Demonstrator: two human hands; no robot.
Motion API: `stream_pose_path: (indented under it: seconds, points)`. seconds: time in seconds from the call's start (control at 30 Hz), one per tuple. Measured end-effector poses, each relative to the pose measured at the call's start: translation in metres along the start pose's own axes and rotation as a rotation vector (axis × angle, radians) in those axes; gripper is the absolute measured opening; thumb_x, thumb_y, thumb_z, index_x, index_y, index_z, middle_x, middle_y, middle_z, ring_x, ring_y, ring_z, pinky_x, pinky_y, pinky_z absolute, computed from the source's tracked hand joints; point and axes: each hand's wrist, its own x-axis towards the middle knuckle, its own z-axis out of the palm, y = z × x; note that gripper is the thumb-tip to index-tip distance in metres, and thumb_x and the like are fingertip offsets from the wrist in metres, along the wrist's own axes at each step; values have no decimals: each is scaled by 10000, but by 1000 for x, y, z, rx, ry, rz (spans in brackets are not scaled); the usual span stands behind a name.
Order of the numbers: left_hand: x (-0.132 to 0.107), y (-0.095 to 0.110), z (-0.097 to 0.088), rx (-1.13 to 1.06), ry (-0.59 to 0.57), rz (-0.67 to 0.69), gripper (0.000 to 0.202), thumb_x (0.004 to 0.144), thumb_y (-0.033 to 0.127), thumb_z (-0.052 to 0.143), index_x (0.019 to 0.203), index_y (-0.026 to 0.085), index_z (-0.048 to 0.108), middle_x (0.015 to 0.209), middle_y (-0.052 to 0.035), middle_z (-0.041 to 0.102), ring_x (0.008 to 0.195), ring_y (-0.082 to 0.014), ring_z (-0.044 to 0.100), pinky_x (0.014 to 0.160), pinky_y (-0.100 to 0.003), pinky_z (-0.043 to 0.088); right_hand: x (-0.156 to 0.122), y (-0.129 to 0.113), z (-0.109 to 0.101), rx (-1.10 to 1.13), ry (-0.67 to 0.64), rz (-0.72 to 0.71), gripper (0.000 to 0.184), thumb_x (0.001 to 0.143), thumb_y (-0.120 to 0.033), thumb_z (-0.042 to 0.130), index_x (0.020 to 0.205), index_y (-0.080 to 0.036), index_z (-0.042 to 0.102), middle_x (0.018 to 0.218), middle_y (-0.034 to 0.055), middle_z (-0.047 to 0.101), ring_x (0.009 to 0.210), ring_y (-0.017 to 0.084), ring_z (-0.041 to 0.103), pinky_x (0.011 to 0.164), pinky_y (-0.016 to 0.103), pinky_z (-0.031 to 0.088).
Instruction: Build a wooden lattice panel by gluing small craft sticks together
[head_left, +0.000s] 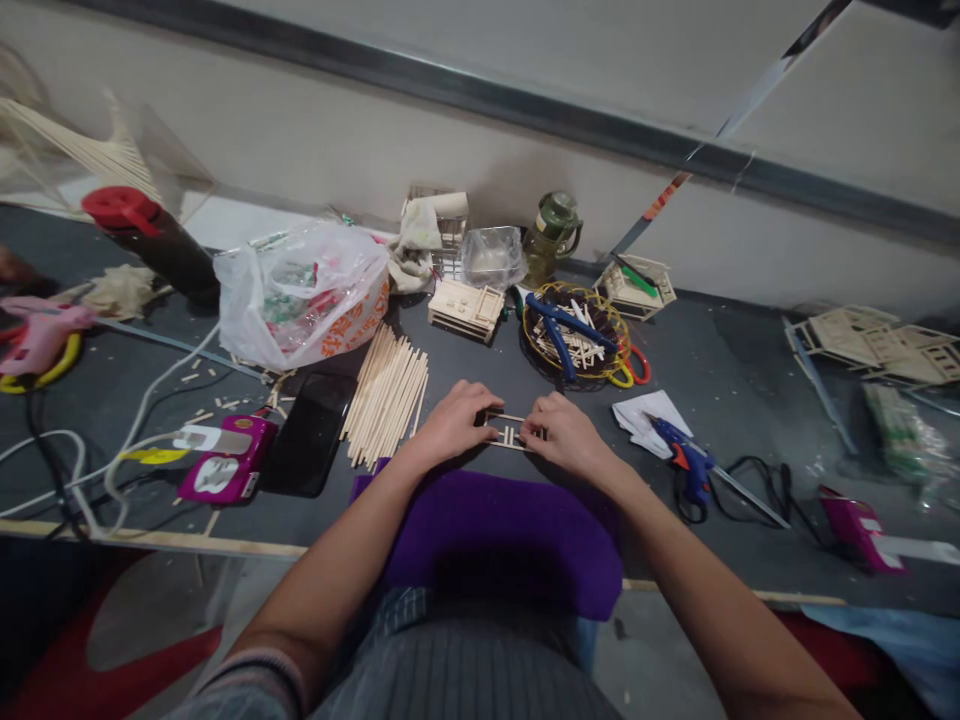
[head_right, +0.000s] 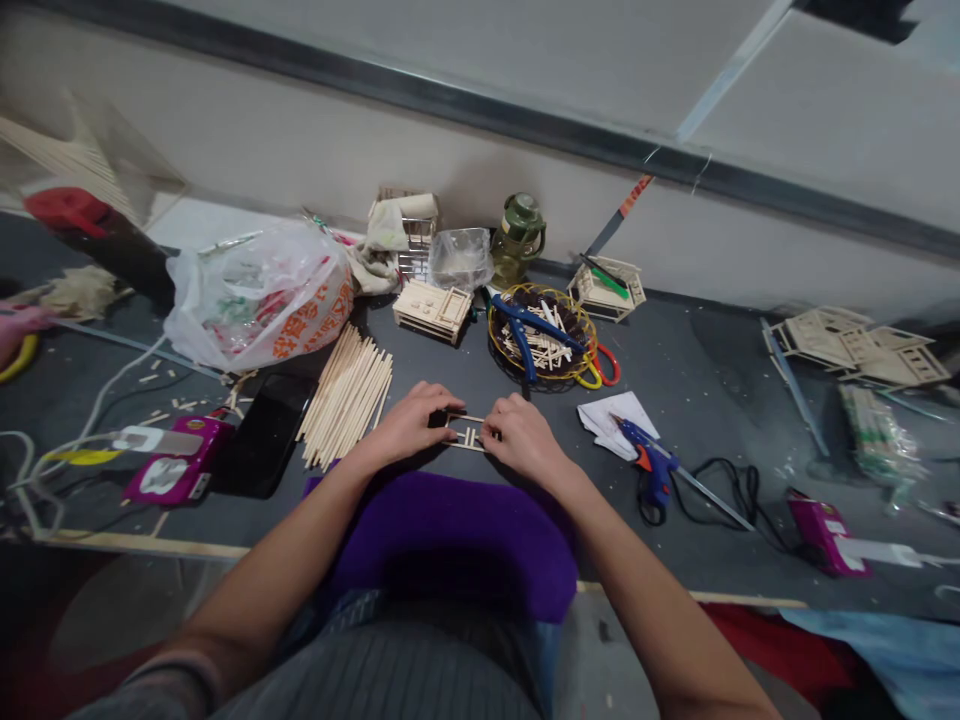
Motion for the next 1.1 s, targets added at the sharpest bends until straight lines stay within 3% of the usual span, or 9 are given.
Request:
stream_pose_path:
  seconds: [1.1]
  points:
    - [-1, -2, -2, 105, 12, -39, 293, 850, 225, 603, 1139, 218, 646, 1055, -48, 628, 1015, -234, 486, 932, -385, 410, 7, -4, 1, -175, -88, -24, 205, 885, -243, 565, 728, -197, 688, 777, 58, 613, 827, 190, 465, 688, 308, 282]
